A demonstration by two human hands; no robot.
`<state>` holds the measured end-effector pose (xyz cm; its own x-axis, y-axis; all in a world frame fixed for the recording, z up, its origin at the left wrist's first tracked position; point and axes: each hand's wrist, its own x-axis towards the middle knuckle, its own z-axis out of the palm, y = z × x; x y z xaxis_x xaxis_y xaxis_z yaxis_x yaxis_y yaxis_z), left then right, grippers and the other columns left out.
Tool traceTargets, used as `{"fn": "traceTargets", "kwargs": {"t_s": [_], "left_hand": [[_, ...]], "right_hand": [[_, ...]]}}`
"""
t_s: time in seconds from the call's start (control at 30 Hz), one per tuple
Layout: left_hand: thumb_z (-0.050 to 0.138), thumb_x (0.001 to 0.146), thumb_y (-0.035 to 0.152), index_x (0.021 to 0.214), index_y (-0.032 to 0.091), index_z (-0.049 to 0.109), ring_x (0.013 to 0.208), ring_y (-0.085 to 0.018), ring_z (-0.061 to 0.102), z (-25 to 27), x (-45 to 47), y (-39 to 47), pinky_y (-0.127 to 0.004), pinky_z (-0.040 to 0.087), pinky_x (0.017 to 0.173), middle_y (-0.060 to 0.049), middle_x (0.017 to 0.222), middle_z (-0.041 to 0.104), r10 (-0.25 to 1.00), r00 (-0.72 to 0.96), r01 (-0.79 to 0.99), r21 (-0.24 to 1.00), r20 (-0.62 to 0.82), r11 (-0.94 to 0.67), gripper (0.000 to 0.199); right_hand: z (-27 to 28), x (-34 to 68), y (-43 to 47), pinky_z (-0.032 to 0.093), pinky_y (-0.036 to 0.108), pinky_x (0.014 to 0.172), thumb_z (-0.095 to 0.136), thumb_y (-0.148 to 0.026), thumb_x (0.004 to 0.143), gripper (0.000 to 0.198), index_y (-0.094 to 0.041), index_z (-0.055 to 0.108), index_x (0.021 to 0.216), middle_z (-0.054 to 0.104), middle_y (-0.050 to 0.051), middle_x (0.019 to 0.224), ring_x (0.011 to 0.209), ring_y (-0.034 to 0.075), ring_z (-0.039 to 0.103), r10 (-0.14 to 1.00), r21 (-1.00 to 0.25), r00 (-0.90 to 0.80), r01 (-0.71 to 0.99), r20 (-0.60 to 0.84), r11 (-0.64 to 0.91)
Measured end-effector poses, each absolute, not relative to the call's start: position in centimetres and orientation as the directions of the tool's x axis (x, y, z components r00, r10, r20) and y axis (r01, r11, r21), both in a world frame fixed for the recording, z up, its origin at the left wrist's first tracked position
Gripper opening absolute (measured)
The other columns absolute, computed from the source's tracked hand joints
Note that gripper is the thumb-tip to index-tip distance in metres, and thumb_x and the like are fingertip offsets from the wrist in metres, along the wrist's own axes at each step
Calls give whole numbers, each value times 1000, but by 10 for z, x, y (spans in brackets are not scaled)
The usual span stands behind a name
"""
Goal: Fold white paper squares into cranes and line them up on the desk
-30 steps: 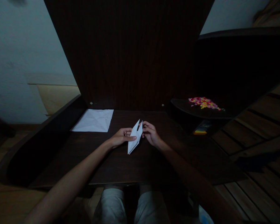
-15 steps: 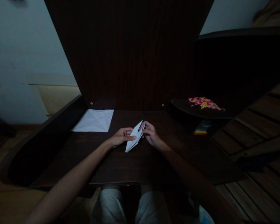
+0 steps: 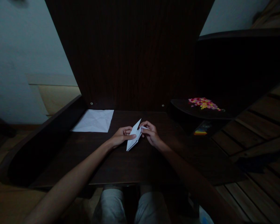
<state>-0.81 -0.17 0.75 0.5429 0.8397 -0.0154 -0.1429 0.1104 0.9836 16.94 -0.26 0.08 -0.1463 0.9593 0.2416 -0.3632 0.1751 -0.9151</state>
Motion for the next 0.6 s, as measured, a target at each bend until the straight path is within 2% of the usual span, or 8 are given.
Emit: {"fn": "traceTargets", "kwargs": {"t_s": [0.13,0.27,0.47,0.6], "left_hand": [[79,59,28,87,13,62,67,-13,63,8,-8,-2,-24,47,66,-3,78,69,864,504,-151,985,4,84,36],[79,59,30,88,12,62,68,-13,63,7,-8,0,-24,47,65,-3,78,68,893,449,-141,988,9,61,39],[79,57,32,87,14,62,67,-14,62,5,-8,2,-25,46,64,-2,79,68,918,395,-103,995,27,15,39],[80,55,32,86,14,62,68,-14,62,3,-7,3,-25,46,65,-2,79,68,930,365,-80,997,46,-18,41]], "right_hand": [[1,170,-3,37,19,41,65,-25,65,13,-19,59,74,55,-2,65,53,9,48,963,-912,-129,-372,236,174],[1,169,-1,35,19,41,65,-33,70,16,-18,61,74,53,-2,58,51,9,47,973,-922,-78,-343,217,178],[0,167,2,33,18,38,69,-34,68,18,-18,62,70,51,-4,53,46,7,44,981,-941,27,-278,191,191],[-1,167,3,34,18,37,71,-30,65,18,-18,61,74,53,-4,57,46,7,46,974,-935,66,-274,215,225]]}}
